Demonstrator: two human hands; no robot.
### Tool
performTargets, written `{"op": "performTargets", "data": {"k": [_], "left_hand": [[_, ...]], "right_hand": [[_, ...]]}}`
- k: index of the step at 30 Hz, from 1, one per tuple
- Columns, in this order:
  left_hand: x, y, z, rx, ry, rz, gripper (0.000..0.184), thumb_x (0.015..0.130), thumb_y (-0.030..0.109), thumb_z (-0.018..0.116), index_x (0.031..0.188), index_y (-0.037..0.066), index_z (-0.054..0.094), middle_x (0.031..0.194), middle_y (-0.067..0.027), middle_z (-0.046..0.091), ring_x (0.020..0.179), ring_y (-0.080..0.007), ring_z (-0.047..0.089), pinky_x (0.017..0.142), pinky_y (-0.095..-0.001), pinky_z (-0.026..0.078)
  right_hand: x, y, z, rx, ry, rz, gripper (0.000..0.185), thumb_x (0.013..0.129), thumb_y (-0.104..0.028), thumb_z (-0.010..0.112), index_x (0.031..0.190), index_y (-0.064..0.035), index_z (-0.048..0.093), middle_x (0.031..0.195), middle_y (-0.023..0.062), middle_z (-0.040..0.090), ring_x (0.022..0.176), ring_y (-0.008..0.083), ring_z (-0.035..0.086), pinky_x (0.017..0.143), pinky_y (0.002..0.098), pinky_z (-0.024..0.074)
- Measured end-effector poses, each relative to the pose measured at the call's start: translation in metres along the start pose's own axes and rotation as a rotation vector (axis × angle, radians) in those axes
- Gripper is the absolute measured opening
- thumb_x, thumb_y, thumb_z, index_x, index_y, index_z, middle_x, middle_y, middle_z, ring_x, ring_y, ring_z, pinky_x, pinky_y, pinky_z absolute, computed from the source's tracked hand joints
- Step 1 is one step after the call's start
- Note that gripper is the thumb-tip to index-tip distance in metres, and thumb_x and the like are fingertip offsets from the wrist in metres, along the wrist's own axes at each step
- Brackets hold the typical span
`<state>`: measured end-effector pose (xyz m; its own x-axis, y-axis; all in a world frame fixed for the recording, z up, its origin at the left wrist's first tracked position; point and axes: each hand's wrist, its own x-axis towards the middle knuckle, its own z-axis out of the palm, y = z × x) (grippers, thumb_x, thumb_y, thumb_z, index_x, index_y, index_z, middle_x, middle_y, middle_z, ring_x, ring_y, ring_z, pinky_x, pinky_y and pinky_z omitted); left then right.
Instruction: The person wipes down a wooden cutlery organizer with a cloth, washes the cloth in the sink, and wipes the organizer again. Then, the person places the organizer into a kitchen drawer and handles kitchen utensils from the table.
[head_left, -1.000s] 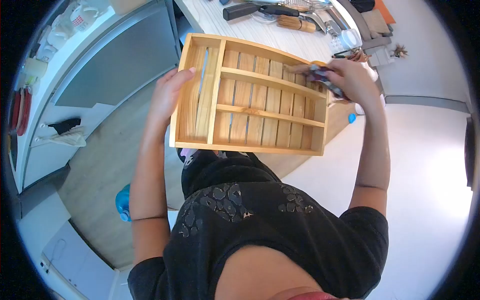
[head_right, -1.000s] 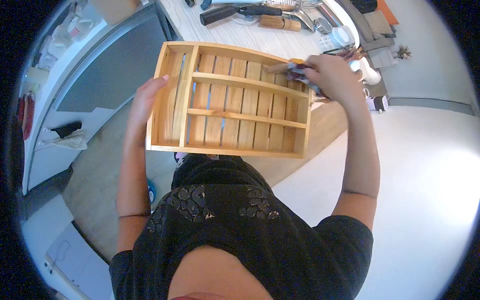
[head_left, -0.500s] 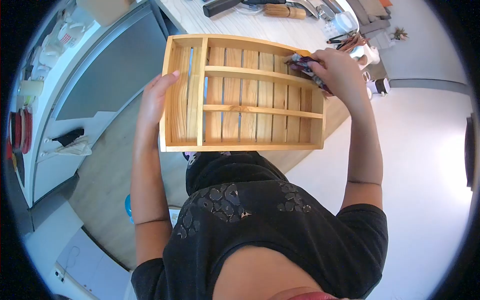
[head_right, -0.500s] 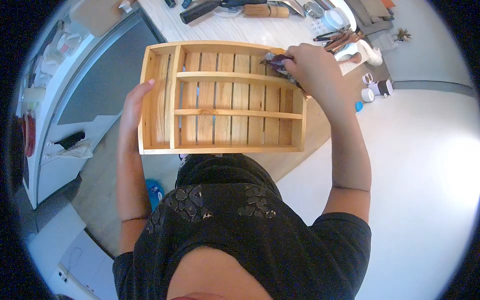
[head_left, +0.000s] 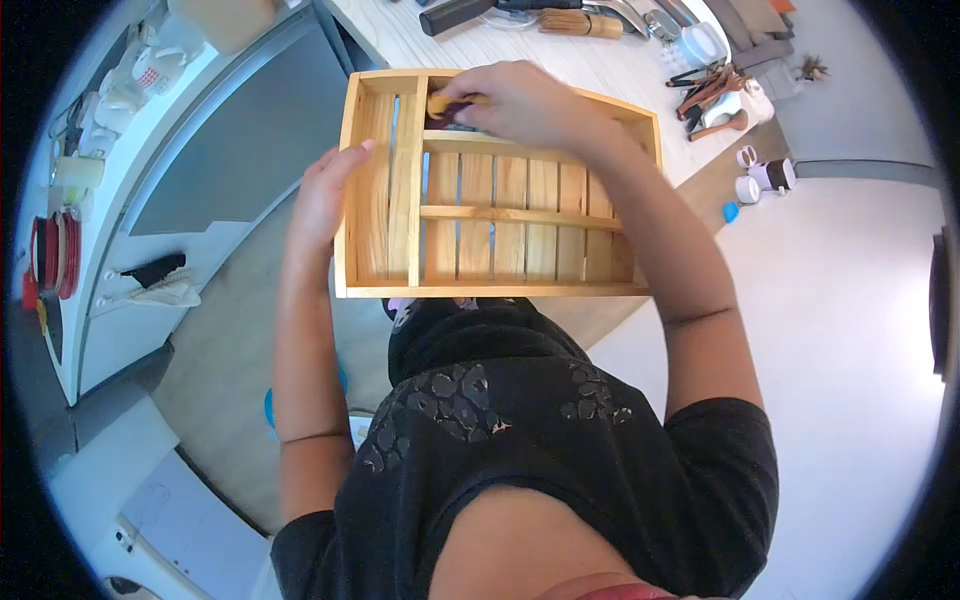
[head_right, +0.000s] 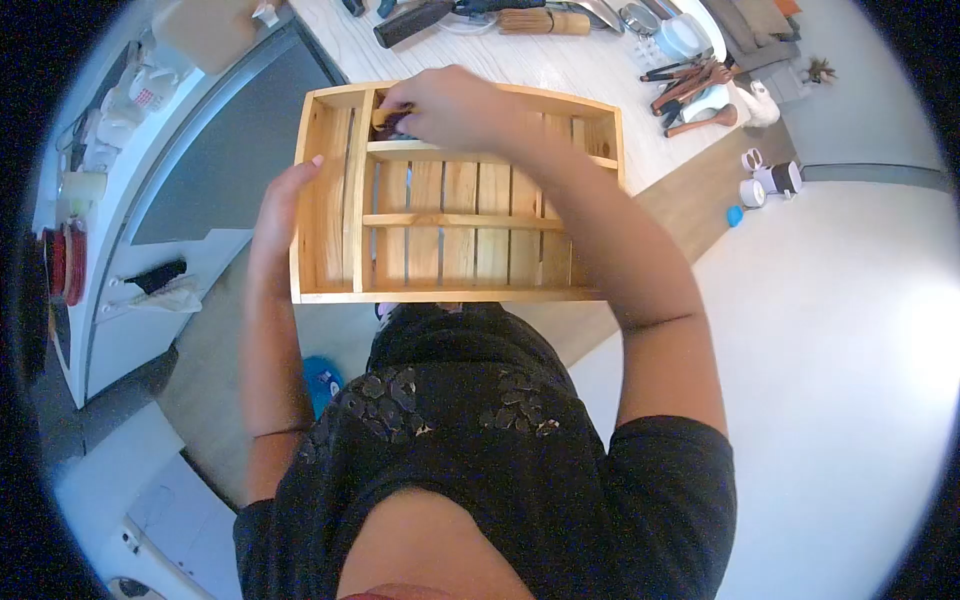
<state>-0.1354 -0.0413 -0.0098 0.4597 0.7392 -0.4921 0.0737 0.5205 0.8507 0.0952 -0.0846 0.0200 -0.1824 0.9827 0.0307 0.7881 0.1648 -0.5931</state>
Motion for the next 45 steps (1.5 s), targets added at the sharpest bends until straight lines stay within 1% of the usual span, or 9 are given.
{"op": "performTargets", "data": {"k": [6,15,21,26,30,32,36,40,45], "left_hand": [[0.002,-0.005,-0.002,-0.002,0.036,0.012,0.038,0.081,0.029,0.06,0.098,-0.005,0.056,0.086,-0.0097,0.062,0.072,-0.0138,0.06,0.065,-0.0263,0.048],[0.008,-0.008,-0.005,0.004,-0.018,0.027,0.036,0.082,0.026,0.058,0.101,-0.005,0.056,0.087,-0.0093,0.062,0.072,-0.0135,0.06,0.066,-0.0262,0.048],[0.001,-0.005,0.0,-0.038,-0.011,0.034,0.035,0.082,0.025,0.058,0.101,-0.004,0.056,0.087,-0.0089,0.062,0.072,-0.0137,0.061,0.065,-0.0262,0.048],[0.0,-0.003,0.002,-0.051,0.043,-0.016,0.036,0.08,0.026,0.06,0.1,-0.003,0.056,0.086,-0.0088,0.062,0.07,-0.0139,0.061,0.064,-0.0259,0.048],[-0.004,0.001,0.004,-0.019,0.056,0.003,0.036,0.081,0.026,0.06,0.1,-0.003,0.057,0.086,-0.0088,0.062,0.071,-0.0138,0.061,0.065,-0.0257,0.047],[0.005,-0.008,-0.003,0.005,0.04,0.047,0.036,0.081,0.026,0.059,0.101,-0.004,0.056,0.087,-0.0085,0.062,0.074,-0.0134,0.06,0.068,-0.0255,0.047],[0.007,-0.007,-0.005,0.021,0.023,0.038,0.036,0.082,0.025,0.058,0.102,-0.004,0.057,0.088,-0.0081,0.062,0.076,-0.013,0.06,0.071,-0.0255,0.046],[0.01,-0.01,-0.004,-0.039,0.009,0.019,0.036,0.082,0.024,0.059,0.103,-0.004,0.057,0.089,-0.0082,0.062,0.077,-0.0129,0.06,0.072,-0.0253,0.046],[0.009,-0.009,-0.005,-0.08,0.004,0.002,0.036,0.081,0.024,0.059,0.103,-0.004,0.057,0.09,-0.0082,0.062,0.077,-0.013,0.06,0.072,-0.0252,0.046]], "right_hand": [[-0.063,-0.034,-0.093,-0.431,-0.002,0.402,0.023,0.079,-0.011,0.053,0.098,-0.0036,0.064,0.08,0.0136,0.063,0.07,0.0246,0.061,0.067,0.033,0.0486],[-0.061,0.001,-0.027,-0.435,0.089,0.284,0.022,0.082,-0.013,0.052,0.1,-0.0047,0.064,0.089,0.0117,0.06,0.081,0.0291,0.06,0.075,0.0371,0.0476],[-0.045,0.005,-0.025,-0.573,-0.163,0.316,0.032,0.085,-0.016,0.043,0.11,-0.0086,0.061,0.092,0.0124,0.062,0.085,0.029,0.061,0.081,0.0388,0.0477],[-0.026,-0.024,-0.039,-0.378,-0.417,0.744,0.033,0.085,-0.015,0.041,0.111,-0.0087,0.06,0.087,0.0135,0.064,0.085,0.0273,0.062,0.081,0.0392,0.0487],[-0.035,-0.016,-0.057,-0.317,-0.528,0.752,0.032,0.084,-0.014,0.041,0.11,-0.0074,0.06,0.087,0.0109,0.063,0.077,0.0238,0.063,0.075,0.0356,0.0506],[-0.056,0.013,-0.061,-0.442,-0.293,0.222,0.031,0.083,-0.014,0.042,0.108,-0.0078,0.061,0.088,0.0081,0.062,0.071,0.021,0.062,0.069,0.0319,0.0504],[-0.065,-0.023,-0.079,-0.556,-0.323,0.533,0.032,0.083,-0.014,0.042,0.107,-0.0124,0.064,0.089,0.0061,0.061,0.077,0.0222,0.06,0.072,0.0326,0.0482],[-0.072,-0.016,-0.06,-0.61,-0.208,0.368,0.037,0.083,-0.015,0.041,0.115,-0.0166,0.061,0.09,0.007,0.061,0.074,0.0225,0.061,0.07,0.0338,0.0488],[-0.049,-0.017,-0.052,-0.851,-0.385,0.366,0.042,0.084,-0.016,0.041,0.124,-0.0227,0.053,0.086,0.0081,0.064,0.07,0.0227,0.062,0.066,0.0359,0.0501]]}}
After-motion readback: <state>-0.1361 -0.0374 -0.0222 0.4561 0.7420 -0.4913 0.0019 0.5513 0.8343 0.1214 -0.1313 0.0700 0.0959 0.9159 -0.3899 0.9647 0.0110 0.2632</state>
